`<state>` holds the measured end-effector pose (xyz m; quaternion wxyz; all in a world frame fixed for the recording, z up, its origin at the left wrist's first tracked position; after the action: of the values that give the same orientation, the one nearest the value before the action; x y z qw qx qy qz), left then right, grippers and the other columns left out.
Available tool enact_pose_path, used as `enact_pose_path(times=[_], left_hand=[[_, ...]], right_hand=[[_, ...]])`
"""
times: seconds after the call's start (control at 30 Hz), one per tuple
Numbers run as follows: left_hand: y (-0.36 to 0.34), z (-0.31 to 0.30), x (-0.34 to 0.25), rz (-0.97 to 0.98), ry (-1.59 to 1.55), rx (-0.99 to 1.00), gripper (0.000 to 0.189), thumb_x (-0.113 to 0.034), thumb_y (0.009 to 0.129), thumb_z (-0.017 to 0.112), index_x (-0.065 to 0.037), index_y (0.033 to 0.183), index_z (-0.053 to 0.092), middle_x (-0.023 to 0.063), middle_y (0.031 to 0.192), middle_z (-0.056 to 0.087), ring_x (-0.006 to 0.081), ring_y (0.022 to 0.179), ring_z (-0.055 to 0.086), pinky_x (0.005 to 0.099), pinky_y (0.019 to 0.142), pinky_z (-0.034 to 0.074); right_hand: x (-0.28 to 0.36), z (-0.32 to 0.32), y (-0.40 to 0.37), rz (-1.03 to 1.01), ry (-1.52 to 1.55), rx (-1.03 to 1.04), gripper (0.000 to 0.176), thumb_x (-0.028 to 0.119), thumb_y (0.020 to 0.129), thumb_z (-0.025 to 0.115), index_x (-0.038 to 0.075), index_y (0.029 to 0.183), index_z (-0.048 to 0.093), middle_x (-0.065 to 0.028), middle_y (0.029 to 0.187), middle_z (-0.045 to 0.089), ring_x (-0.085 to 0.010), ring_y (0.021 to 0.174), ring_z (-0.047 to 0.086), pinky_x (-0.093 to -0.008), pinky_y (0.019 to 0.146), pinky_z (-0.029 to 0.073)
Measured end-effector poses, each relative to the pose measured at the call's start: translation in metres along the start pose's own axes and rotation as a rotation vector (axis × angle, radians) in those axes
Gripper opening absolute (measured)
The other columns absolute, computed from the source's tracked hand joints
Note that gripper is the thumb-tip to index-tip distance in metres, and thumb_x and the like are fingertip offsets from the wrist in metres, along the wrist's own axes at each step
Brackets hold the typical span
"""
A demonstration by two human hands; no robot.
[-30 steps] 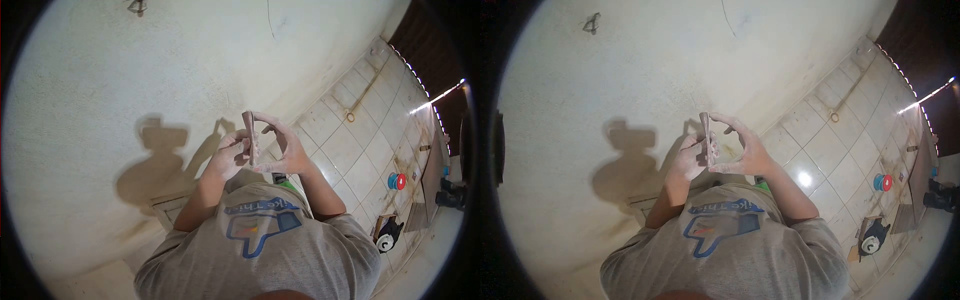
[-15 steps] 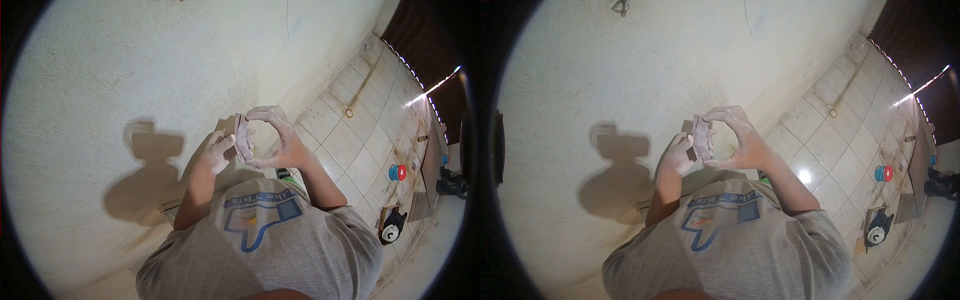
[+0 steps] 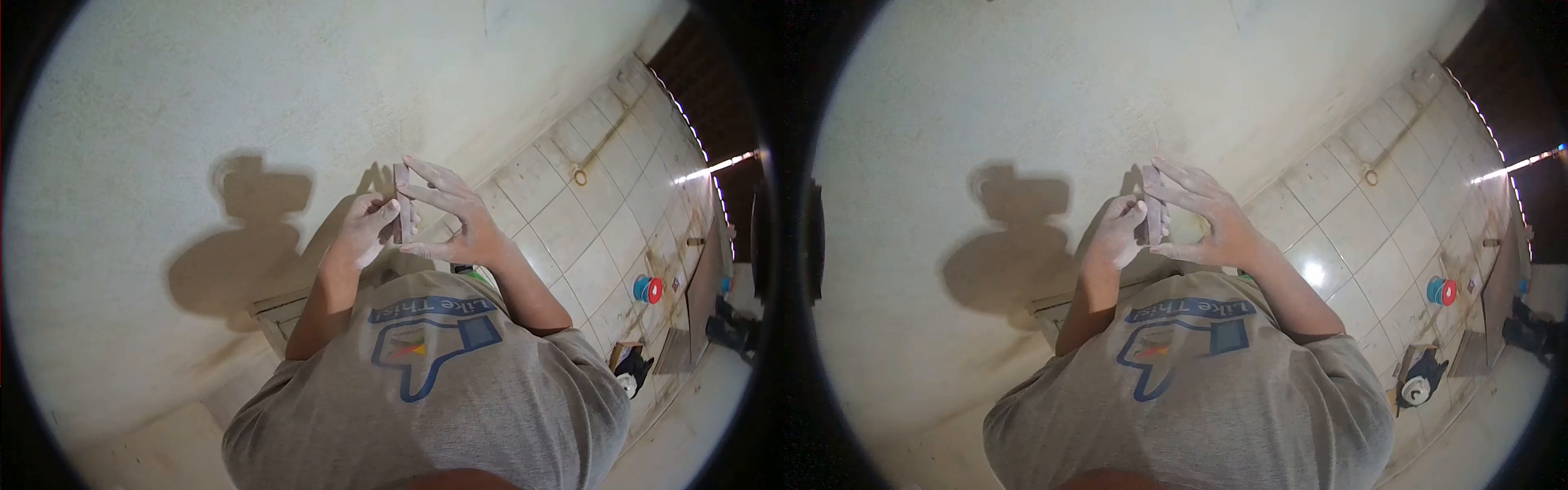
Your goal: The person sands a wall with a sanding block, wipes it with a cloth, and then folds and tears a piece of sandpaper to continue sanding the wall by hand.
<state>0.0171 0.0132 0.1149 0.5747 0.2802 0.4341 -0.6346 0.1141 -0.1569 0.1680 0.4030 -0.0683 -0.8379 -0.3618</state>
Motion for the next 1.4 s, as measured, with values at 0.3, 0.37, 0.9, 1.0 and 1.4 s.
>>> enact_pose_path(times=[0.3, 0.37, 0.9, 1.0, 1.4], left_hand=[[-0.036, 0.010, 0.022, -0.016, 0.061, -0.177, 0.034, -0.024, 0.102, 0.050, 0.003, 0.117, 0.064, 0.0139, 0.107, 0.069, 0.0198, 0.099, 0.064, 0.0333, 0.090, 0.050], [-0.045, 0.008, 0.022, 0.029, 0.245, -0.259, 0.034, -0.021, 0.102, 0.050, 0.004, 0.120, 0.063, 0.0119, 0.111, 0.068, 0.0169, 0.102, 0.062, 0.0309, 0.093, 0.048], [-0.045, 0.026, -0.034, 0.199, 1.001, -0.133, 0.021, -0.014, 0.093, 0.068, -0.001, 0.110, 0.068, 0.0108, 0.084, 0.065, 0.0208, 0.078, 0.060, 0.0331, 0.074, 0.050], [-0.033, 0.044, -0.055, 0.412, 1.177, -0.216, 0.017, -0.014, 0.090, 0.071, -0.003, 0.102, 0.070, 0.0099, 0.080, 0.064, 0.0230, 0.076, 0.060, 0.0353, 0.071, 0.050], [0.042, 0.094, -0.049, 1.252, 1.360, -0.593, 0.072, -0.037, 0.065, 0.094, -0.010, 0.125, 0.064, 0.0141, 0.132, 0.053, 0.0307, 0.121, 0.057, 0.0468, 0.099, 0.051]], right_hand=[[-0.012, 0.031, -0.028, -0.017, 0.050, 0.042, 0.073, 0.032, 0.070, 0.091, 0.012, 0.135, 0.064, -0.0188, 0.152, 0.048, -0.0398, 0.139, 0.047, -0.0475, 0.109, 0.041], [-0.005, 0.027, -0.020, -0.097, -0.071, 0.075, 0.073, 0.034, 0.071, 0.090, 0.012, 0.135, 0.063, -0.0179, 0.153, 0.047, -0.0396, 0.140, 0.045, -0.0463, 0.109, 0.041], [-0.049, 0.022, -0.035, 0.639, 0.847, 0.148, 0.030, 0.006, 0.086, 0.079, 0.000, 0.114, 0.070, -0.0042, 0.102, 0.073, -0.0092, 0.091, 0.066, -0.0257, 0.080, 0.053], [-0.053, 0.007, -0.029, 0.685, 0.709, 0.272, 0.015, 0.004, 0.085, 0.080, -0.001, 0.099, 0.076, -0.0052, 0.087, 0.075, -0.0093, 0.081, 0.067, -0.0240, 0.075, 0.053], [-0.090, -0.083, 0.042, 0.392, 0.544, 0.203, 0.010, 0.004, 0.082, 0.082, -0.004, 0.084, 0.076, -0.0083, 0.073, 0.073, -0.0099, 0.057, 0.064, -0.0212, 0.050, 0.046]])
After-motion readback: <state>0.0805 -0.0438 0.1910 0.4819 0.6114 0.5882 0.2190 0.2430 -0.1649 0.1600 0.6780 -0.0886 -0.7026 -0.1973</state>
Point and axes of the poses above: each hand's wrist, its own y-axis towards the middle knuckle, its own z-axis out of the palm, x = y × z, the point moved 3 cm from there along y, towards the middle knuckle
